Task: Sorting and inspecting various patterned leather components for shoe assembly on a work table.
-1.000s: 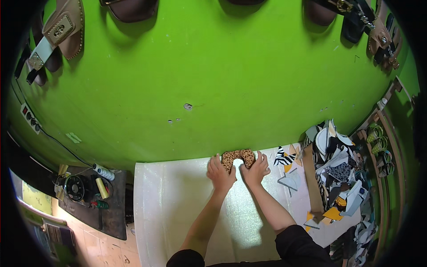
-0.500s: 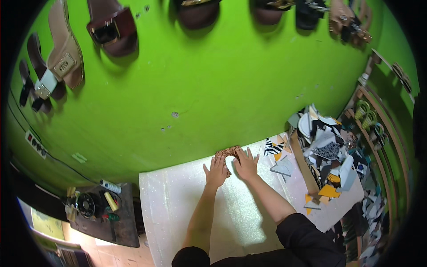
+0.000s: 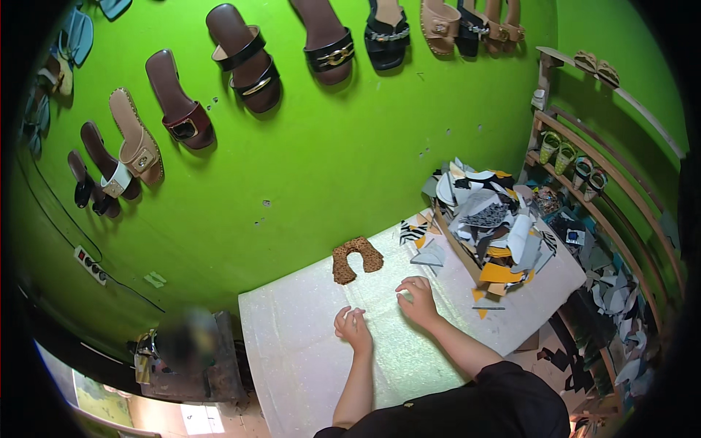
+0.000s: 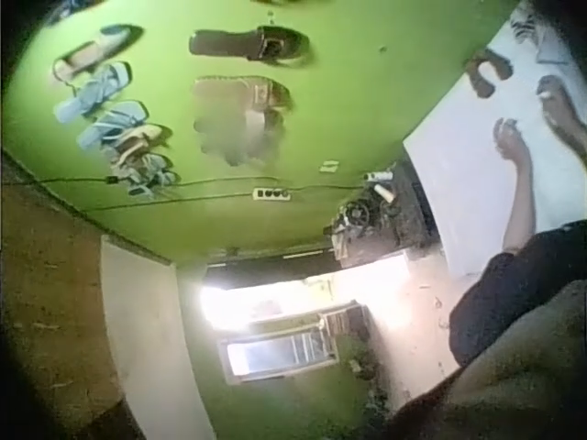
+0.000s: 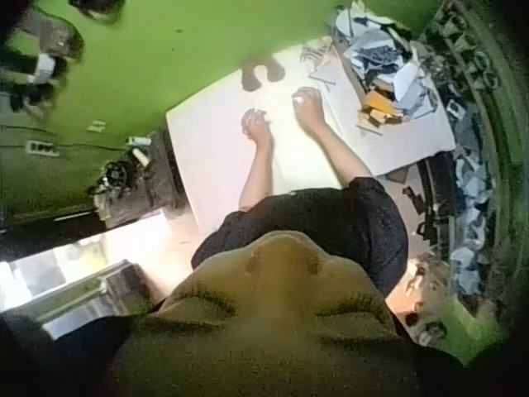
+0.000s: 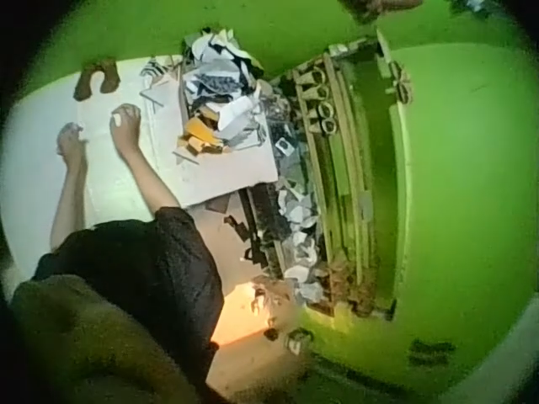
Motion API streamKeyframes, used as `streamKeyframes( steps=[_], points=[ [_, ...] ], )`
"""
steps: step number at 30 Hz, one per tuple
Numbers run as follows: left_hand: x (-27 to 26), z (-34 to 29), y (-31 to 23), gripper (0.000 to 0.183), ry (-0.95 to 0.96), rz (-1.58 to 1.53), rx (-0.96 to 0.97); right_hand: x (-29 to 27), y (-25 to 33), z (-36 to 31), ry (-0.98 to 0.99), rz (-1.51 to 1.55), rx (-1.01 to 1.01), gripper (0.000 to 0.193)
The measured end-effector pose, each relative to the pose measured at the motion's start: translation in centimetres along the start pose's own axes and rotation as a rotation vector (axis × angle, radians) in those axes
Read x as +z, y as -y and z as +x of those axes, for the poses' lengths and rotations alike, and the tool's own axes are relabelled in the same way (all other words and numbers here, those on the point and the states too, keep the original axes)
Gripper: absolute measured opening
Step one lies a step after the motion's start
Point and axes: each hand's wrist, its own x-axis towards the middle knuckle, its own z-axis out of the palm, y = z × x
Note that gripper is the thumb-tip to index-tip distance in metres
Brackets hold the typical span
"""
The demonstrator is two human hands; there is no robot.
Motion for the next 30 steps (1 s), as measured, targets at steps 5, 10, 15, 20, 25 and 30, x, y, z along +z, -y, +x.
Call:
streamKeyframes(
  steps=[5,10,15,20,25,30],
  points=[
    [1.9,-5.4,-3.2,0.020,0.015,-0.025,0.022,-6.9,-0.7,-2.5,0.018,0.071,0.008,0.012],
    [7.7,-8.5,-9.2,0.020,0.079,-0.045,0.211,-14.6,-3.0,-2.2,-0.016,-0.151,0.013,0.010],
    [14.7,-8.7,-16.7,0.034,0.168,0.072,0.406,-21.3,-6.8,-0.1,-0.224,-0.279,-0.086,0.009],
    [20.3,-7.4,-20.1,0.046,0.383,0.279,0.205,-26.1,-9.2,1.2,-0.264,-0.239,-0.070,0.009],
    [20.7,-6.7,-21.0,0.022,0.216,0.219,0.291,-27.5,-11.2,0.8,-0.246,-0.197,-0.048,0.008],
    [17.9,-6.0,-18.5,0.023,0.261,-0.078,0.205,-27.7,-11.6,1.1,-0.231,-0.115,-0.011,0.007]
  ],
)
